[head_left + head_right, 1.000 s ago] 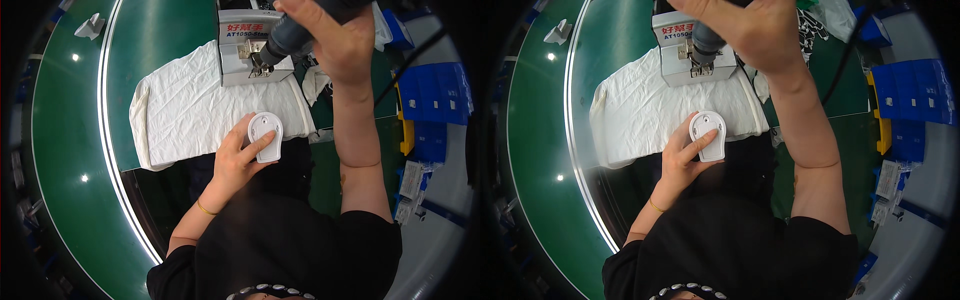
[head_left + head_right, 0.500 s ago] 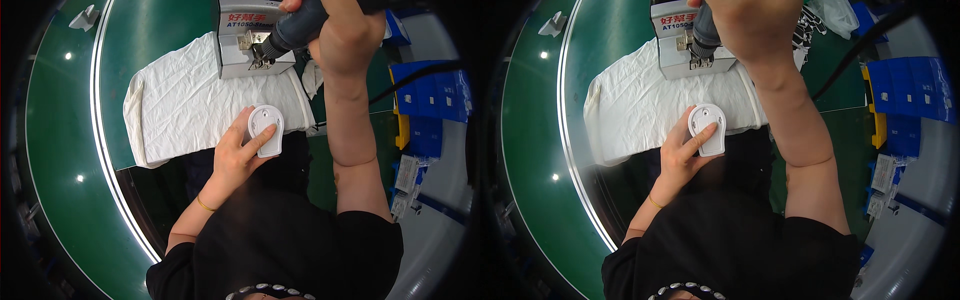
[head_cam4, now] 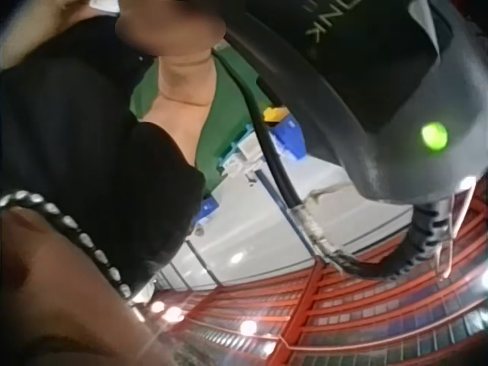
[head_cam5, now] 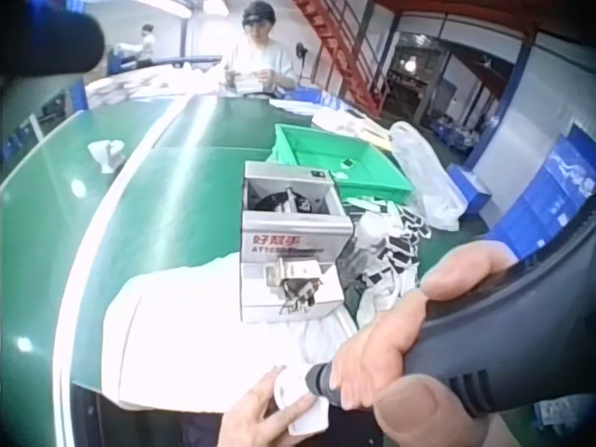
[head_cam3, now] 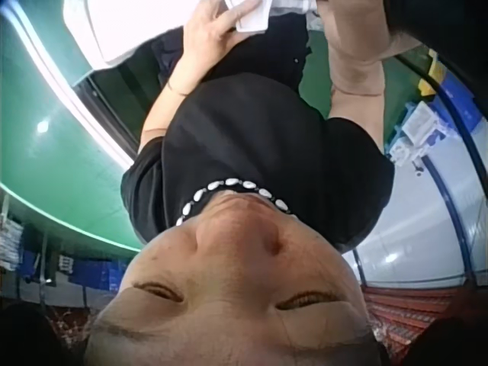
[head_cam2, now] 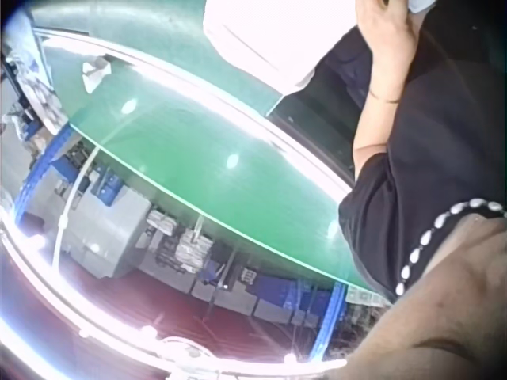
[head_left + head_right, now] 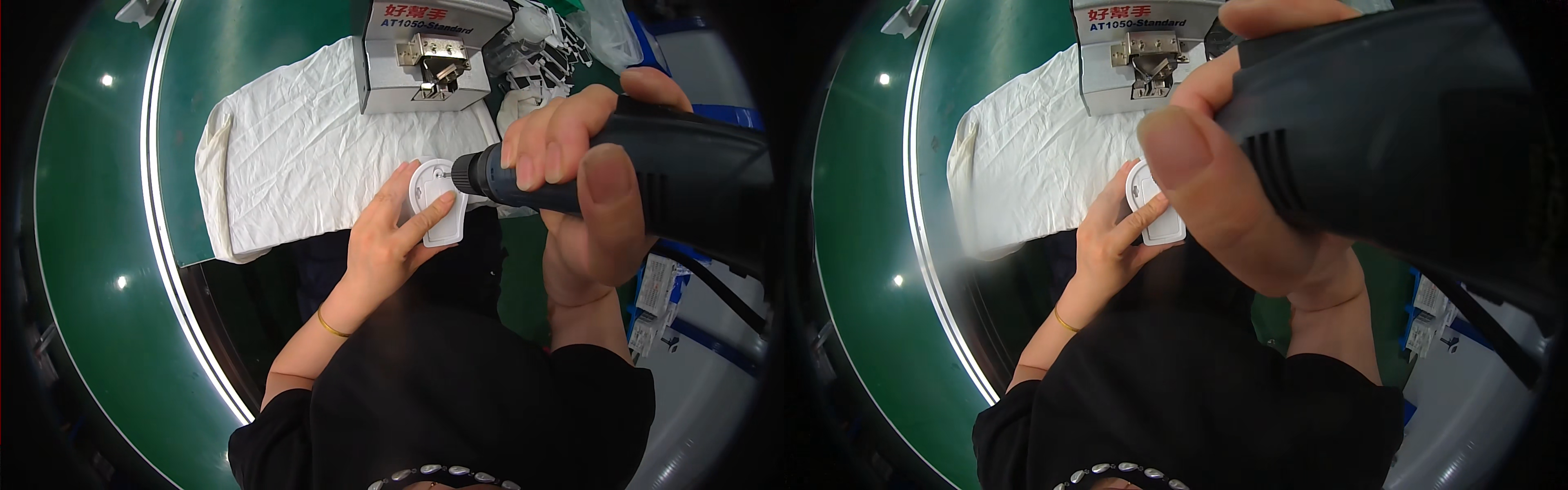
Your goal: Assemble plastic electronic housings by inserting components and securing them with an electric screwdriver.
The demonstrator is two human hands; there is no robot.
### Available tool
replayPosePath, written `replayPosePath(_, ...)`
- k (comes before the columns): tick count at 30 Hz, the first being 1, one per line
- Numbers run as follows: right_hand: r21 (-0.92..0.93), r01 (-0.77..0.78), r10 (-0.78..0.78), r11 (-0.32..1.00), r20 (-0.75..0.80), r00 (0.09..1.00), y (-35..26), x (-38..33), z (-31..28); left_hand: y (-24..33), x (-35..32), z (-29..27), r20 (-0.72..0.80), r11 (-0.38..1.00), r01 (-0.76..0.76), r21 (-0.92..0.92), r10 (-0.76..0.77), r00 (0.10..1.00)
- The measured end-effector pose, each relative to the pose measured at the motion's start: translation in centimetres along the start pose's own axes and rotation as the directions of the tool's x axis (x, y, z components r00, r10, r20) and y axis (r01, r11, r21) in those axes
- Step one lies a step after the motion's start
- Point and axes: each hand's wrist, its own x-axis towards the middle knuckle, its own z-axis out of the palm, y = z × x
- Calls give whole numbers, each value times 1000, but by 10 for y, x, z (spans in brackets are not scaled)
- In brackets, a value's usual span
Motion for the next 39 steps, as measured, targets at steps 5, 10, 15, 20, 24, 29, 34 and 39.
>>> replayPosePath(5, -95, -50, 46, 994, -41, 998, -1, -2, 7, -1, 0, 1, -12, 1000, -12, 8, 12, 1000)
replayPosePath(10, -19, 25, -24, 1000, 23, 999, 7, -7, -2, 1, 1, -1, -3, 1000, -16, 10, 16, 1000)
replayPosePath(15, -116, -74, 70, 991, -34, 997, -1, -4, 18, -1, -1, 1, -13, 999, -21, 26, 22, 1000)
replayPosePath(20, -118, -70, 66, 991, -40, 997, 3, -5, 14, 0, -1, 2, -26, 1000, -19, 23, 19, 999)
replayPosePath(24, -110, -92, 85, 990, -67, 994, 8, 1, 16, -2, 0, 4, -27, 1000, -19, 12, 20, 999)
replayPosePath(29, -48, -36, 38, 998, 39, 999, 22, 2, -3, -2, 0, 4, -37, 1000, -26, 15, 27, 999)
replayPosePath(34, -50, -50, 53, 998, 59, 997, 20, 4, 1, -1, -2, 4, -66, 999, -38, 17, 39, 997)
replayPosePath(39, 118, 127, -128, 985, 1, 992, 46, 14, -46, -3, 0, 7, -59, 999, -49, 8, 49, 997)
